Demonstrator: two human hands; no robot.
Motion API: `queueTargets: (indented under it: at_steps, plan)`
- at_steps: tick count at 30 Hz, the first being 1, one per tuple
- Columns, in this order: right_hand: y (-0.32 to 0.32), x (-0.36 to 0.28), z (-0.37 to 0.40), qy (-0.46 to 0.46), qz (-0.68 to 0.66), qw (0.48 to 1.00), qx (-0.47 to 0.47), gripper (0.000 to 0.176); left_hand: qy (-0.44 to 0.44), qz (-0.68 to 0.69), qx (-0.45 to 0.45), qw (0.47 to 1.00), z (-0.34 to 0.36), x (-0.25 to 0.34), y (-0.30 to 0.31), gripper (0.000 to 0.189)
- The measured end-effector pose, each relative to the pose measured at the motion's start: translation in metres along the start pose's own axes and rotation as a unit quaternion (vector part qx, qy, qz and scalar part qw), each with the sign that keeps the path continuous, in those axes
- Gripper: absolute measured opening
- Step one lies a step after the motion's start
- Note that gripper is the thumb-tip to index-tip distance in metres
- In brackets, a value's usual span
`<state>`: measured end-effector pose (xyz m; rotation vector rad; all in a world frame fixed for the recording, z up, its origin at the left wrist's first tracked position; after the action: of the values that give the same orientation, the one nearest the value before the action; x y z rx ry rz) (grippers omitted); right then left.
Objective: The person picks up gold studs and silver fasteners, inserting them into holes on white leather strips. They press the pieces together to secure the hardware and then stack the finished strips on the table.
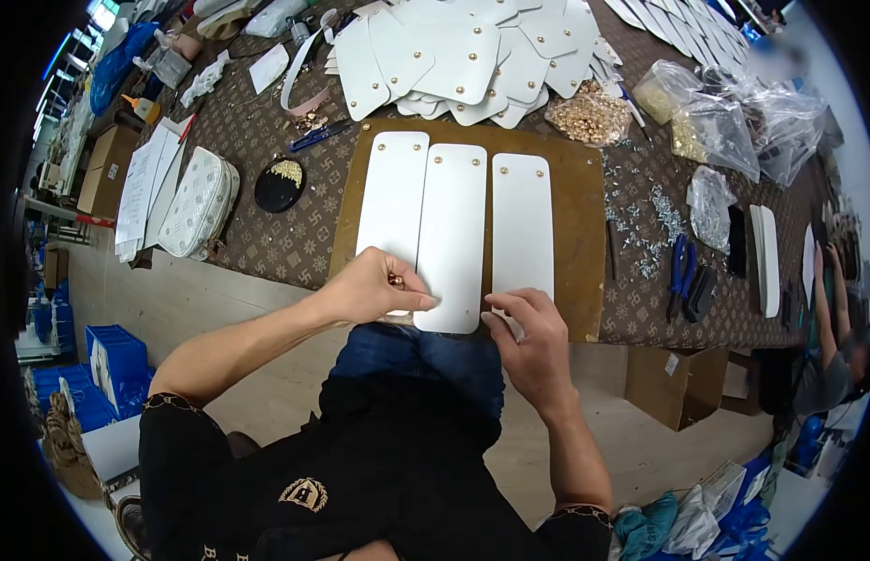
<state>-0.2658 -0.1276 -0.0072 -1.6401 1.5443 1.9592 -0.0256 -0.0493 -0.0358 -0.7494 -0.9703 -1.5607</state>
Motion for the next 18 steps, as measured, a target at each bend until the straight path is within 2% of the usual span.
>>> queueTargets:
  at_steps: [1,3,4,5,7,8,11,18]
  plan:
    - [0.003,-0.003,0.001,0.015,0.004,1.0,0.012,0.02,-0.003,-0.001,-0.003,1.0,0.0,0.004,0.001,0.021]
    - [0.006,-0.014,-0.001,0.022,-0.013,0.999,0.022,0.02,0.13,0.231,-0.004,0.964,0.001,0.008,0.002,0.031]
    - [0.006,-0.021,-0.003,0.032,-0.033,0.999,0.027,0.019,0.139,0.339,-0.037,0.93,0.001,0.009,0.002,0.036]
    - [0.004,-0.028,-0.004,0.032,-0.033,0.999,0.027,0.019,0.139,0.339,-0.037,0.93,0.001,0.01,-0.001,0.036]
    - [-0.002,-0.041,-0.006,0.028,-0.061,0.998,0.003,0.021,0.133,0.56,-0.018,0.818,-0.001,0.017,-0.017,0.035]
    - [-0.006,-0.044,-0.009,0.028,-0.059,0.998,0.004,0.021,0.128,0.58,-0.018,0.804,-0.001,0.019,-0.023,0.037]
    - [-0.018,-0.047,-0.022,0.113,0.036,0.993,0.012,0.024,0.108,0.618,-0.054,0.777,-0.003,0.02,-0.034,0.04]
    - [-0.027,-0.027,-0.036,0.078,0.072,0.994,-0.007,0.016,0.11,0.621,-0.043,0.775,-0.007,0.016,-0.042,0.04]
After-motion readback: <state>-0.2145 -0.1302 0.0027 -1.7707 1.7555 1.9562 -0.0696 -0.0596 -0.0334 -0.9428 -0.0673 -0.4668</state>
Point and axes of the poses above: each hand's wrist, its own z-axis away from the middle knuckle, its own y-axis out of the back of the hand, x = y × z, the point moved 2 cm from there along -z, towards the middle knuckle, and after that the axes turned 1 degree about y, right-handed, at the moved point
